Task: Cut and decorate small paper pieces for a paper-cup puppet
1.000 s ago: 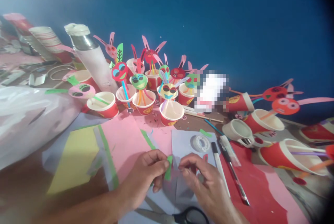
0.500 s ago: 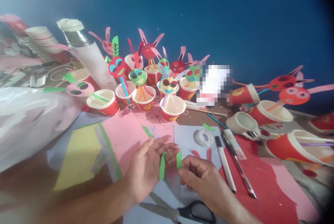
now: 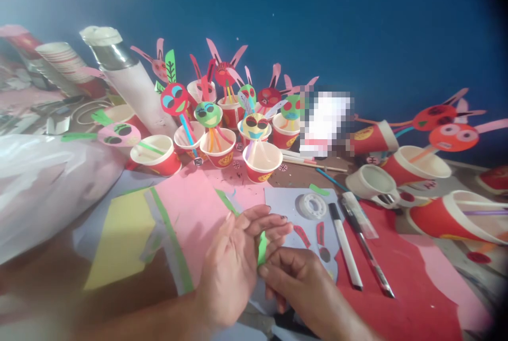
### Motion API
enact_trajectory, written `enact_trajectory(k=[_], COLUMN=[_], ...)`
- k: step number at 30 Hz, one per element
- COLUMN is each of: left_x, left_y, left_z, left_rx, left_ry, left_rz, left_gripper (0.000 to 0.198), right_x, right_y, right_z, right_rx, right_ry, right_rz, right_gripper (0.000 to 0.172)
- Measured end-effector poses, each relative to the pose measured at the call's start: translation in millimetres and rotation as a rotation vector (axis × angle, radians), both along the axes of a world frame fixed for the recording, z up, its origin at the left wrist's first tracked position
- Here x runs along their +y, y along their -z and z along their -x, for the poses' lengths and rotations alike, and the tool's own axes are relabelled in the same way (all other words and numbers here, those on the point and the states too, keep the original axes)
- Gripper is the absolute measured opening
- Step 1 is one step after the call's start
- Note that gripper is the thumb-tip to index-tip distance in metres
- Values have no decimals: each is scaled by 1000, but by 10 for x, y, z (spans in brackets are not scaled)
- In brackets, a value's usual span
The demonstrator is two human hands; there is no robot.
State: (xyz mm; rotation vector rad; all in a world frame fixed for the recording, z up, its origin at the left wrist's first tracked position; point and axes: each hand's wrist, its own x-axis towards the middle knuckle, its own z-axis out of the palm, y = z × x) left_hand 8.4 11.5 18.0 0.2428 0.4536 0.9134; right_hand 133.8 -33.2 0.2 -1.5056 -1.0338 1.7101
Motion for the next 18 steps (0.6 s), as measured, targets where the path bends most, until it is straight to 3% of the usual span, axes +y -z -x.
enact_trajectory(k=[10, 14, 18], left_x=[-14, 8, 31], left_y=[-19, 24, 55], left_z=[-96, -35, 35], left_rx=[55, 252, 432], left_ry=[-60, -17, 144], left_rz=[-120, -94, -140], left_gripper=[40, 25, 23], right_x=[1, 42, 56], right_y=[-81, -128, -151], right_z=[-63, -133, -178], right_rx=[-39, 3, -23], right_ry=[34, 67, 88], right_rz=[-90, -132, -176], right_gripper=[30, 28, 27])
